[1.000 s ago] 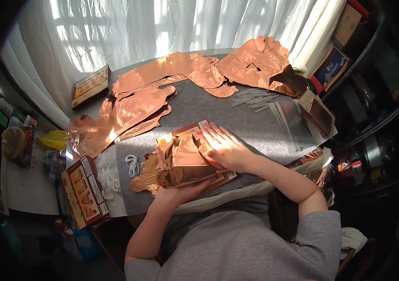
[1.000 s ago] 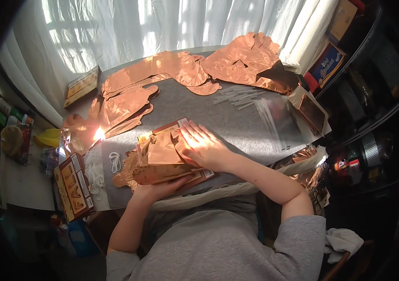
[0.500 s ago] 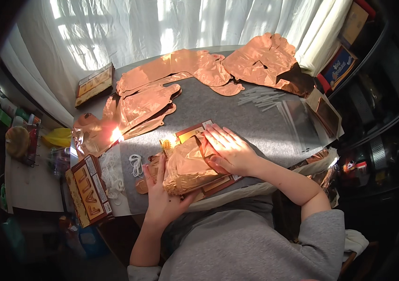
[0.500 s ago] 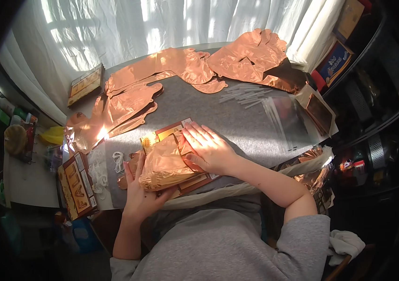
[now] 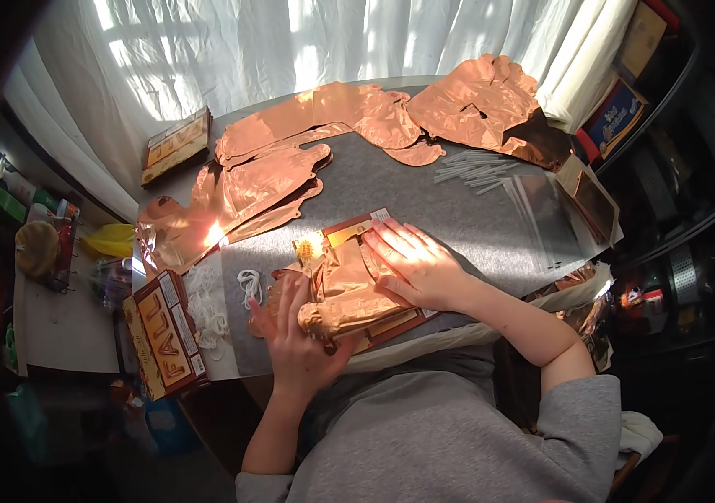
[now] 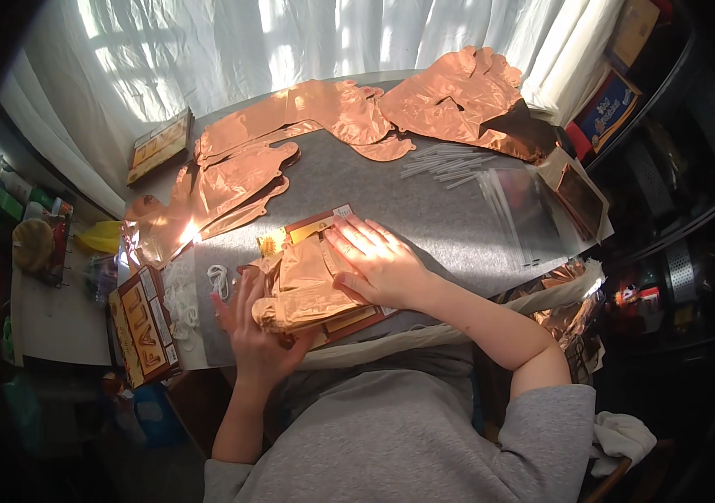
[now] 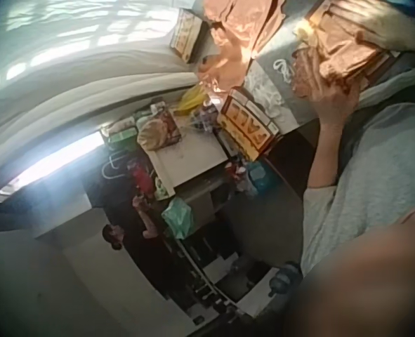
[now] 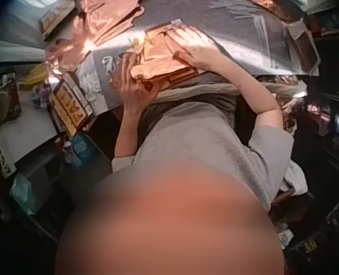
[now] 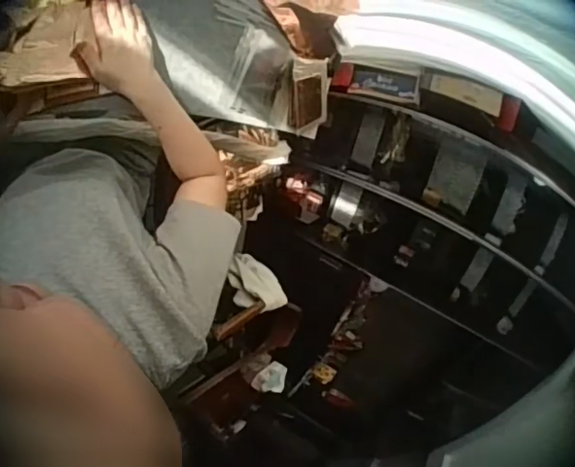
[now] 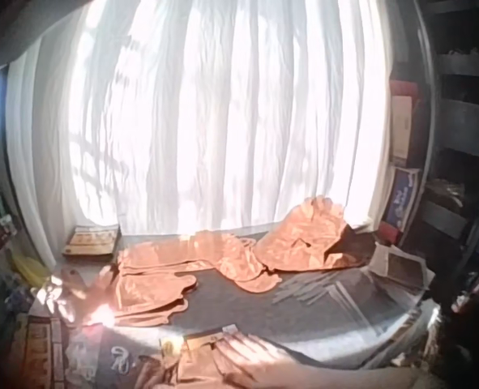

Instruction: Folding metallic balloons and inserting them into cardboard-backed plastic sleeves for retail packaging.

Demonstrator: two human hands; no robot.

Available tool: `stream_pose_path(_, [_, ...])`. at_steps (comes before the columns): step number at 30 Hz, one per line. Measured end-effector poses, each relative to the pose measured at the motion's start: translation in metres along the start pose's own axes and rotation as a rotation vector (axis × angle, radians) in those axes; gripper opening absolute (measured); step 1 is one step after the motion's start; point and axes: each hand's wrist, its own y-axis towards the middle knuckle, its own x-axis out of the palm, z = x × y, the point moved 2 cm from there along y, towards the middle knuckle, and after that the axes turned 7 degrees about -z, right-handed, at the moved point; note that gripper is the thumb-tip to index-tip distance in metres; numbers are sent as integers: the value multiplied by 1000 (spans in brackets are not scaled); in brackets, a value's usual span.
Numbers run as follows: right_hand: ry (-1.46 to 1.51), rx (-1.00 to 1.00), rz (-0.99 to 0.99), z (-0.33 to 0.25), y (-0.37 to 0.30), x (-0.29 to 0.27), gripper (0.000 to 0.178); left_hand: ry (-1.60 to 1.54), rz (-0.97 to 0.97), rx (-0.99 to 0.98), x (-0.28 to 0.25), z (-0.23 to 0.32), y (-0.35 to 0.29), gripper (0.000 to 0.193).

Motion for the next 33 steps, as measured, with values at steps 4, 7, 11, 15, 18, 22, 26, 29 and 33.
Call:
stream_pose_path(4, [-6, 7, 26, 2, -1, 0, 78, -59, 368, 139, 18, -8, -60, 42])
stream_pose_path(7, [-28, -7, 40, 5, 0, 3, 79, -5, 436, 255, 26, 17, -69, 37])
stream_pose_path(11, [-55, -3, 88, 9, 1, 7, 79, 122, 271, 197, 29, 26, -56, 30])
stream_pose_path(15, [-36, 16, 47, 9, 0, 6, 80, 47, 220, 196, 25, 25, -52, 29])
stream_pose_path(18, [-34, 5, 58, 8, 1, 8, 81, -84, 193, 202, 13, 25, -48, 26])
stream_pose_path(22, [-15, -2, 47, 4, -1, 7, 81, -124, 230, 245, -5, 11, -66, 17])
stream_pose_path(26, [-25, 10, 43, 10, -3, 9, 81, -75, 563, 124, -56, -13, -99, 6])
stream_pose_path(29, [-26, -6, 67, 8, -1, 9, 80, -133, 1023, -190, -94, -40, -115, 13])
stream_pose_path(33, [-37, 3, 58, 11, -1, 11, 82, -143, 1322, -263, -125, -37, -102, 13])
